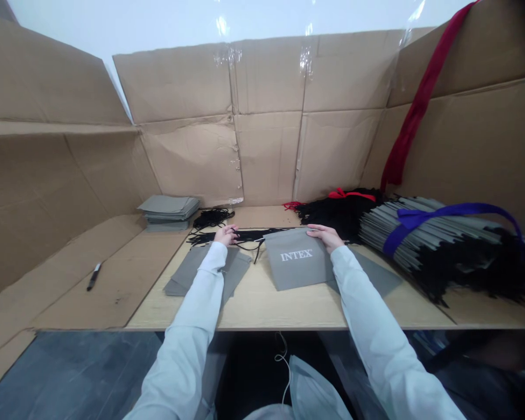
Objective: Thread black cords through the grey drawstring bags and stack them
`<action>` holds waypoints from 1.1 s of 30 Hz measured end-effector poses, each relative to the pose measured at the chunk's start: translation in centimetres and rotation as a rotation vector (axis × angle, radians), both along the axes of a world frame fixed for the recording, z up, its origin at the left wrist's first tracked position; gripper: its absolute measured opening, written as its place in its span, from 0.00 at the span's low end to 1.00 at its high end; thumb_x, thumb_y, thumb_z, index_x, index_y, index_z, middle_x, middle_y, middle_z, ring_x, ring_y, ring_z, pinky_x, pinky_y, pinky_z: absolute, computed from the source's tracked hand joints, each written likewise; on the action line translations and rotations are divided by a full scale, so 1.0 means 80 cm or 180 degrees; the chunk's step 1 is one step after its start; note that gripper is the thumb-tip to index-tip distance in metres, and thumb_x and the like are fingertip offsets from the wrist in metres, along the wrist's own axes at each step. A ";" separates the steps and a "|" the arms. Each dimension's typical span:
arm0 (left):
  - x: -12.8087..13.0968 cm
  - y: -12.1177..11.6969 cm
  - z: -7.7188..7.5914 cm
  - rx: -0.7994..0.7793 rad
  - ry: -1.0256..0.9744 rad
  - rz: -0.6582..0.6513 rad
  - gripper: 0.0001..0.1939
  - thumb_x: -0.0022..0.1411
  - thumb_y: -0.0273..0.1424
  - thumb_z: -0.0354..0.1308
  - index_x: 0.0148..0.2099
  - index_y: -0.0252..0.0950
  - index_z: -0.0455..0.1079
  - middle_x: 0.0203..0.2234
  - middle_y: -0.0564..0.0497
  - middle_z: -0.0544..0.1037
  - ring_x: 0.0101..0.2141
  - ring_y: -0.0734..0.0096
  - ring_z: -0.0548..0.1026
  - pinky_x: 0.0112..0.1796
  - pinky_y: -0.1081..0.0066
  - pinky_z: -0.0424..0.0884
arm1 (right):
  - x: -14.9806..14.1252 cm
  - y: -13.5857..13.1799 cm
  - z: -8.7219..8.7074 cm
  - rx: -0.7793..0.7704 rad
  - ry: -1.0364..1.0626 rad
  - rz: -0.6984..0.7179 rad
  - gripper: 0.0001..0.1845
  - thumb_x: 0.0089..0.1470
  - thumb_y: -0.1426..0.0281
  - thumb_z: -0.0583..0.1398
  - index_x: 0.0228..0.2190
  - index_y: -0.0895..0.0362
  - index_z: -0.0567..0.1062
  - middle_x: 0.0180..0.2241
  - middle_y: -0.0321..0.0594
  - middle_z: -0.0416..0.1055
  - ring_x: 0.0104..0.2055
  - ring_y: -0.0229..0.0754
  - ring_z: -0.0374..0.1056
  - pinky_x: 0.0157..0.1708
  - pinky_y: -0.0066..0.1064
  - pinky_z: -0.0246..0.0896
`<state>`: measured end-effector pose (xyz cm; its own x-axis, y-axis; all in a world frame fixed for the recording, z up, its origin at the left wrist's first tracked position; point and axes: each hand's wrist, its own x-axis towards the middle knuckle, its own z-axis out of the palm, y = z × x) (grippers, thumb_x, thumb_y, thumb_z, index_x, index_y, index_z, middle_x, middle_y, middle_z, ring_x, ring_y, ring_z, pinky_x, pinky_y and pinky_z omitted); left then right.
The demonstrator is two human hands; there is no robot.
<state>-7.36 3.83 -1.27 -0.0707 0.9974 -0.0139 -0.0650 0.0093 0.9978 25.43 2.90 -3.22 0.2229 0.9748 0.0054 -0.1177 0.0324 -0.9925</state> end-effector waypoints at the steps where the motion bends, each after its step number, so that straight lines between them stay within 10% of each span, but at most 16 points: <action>1: 0.001 -0.001 -0.001 0.0049 0.0259 0.0179 0.12 0.43 0.23 0.56 0.35 0.31 0.66 0.29 0.47 0.74 0.21 0.79 0.69 0.19 0.80 0.63 | 0.000 0.000 0.000 -0.0012 -0.0001 0.0009 0.24 0.23 0.77 0.65 0.31 0.59 0.73 0.22 0.37 0.71 0.24 0.35 0.66 0.28 0.27 0.62; 8: -0.002 -0.008 -0.003 0.0632 0.1890 0.0883 0.06 0.38 0.31 0.62 0.21 0.35 0.70 0.22 0.50 0.73 0.33 0.68 0.70 0.31 0.75 0.65 | -0.001 -0.001 0.000 -0.0025 -0.0010 0.0068 0.24 0.24 0.77 0.65 0.32 0.60 0.73 0.21 0.37 0.71 0.24 0.35 0.66 0.28 0.26 0.62; 18: 0.042 -0.014 -0.013 -0.0269 -0.0143 -0.0089 0.04 0.39 0.20 0.60 0.22 0.28 0.68 0.16 0.51 0.71 0.20 0.75 0.69 0.26 0.71 0.70 | -0.002 -0.003 0.000 -0.0091 0.0018 0.0015 0.23 0.24 0.78 0.65 0.31 0.60 0.73 0.20 0.37 0.71 0.23 0.35 0.66 0.27 0.26 0.62; 33: 0.055 -0.021 -0.013 -0.0572 -0.0570 -0.0189 0.06 0.41 0.14 0.56 0.20 0.27 0.65 0.14 0.51 0.66 0.21 0.76 0.69 0.28 0.68 0.72 | -0.005 -0.008 0.007 -0.0158 0.0193 -0.0142 0.23 0.25 0.79 0.64 0.32 0.60 0.73 0.21 0.38 0.71 0.23 0.36 0.66 0.26 0.27 0.63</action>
<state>-3.00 2.17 -2.34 0.0076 0.9801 -0.1984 -0.2344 0.1946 0.9525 25.02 2.22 -2.64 0.2645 0.9627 -0.0577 -0.1772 -0.0103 -0.9841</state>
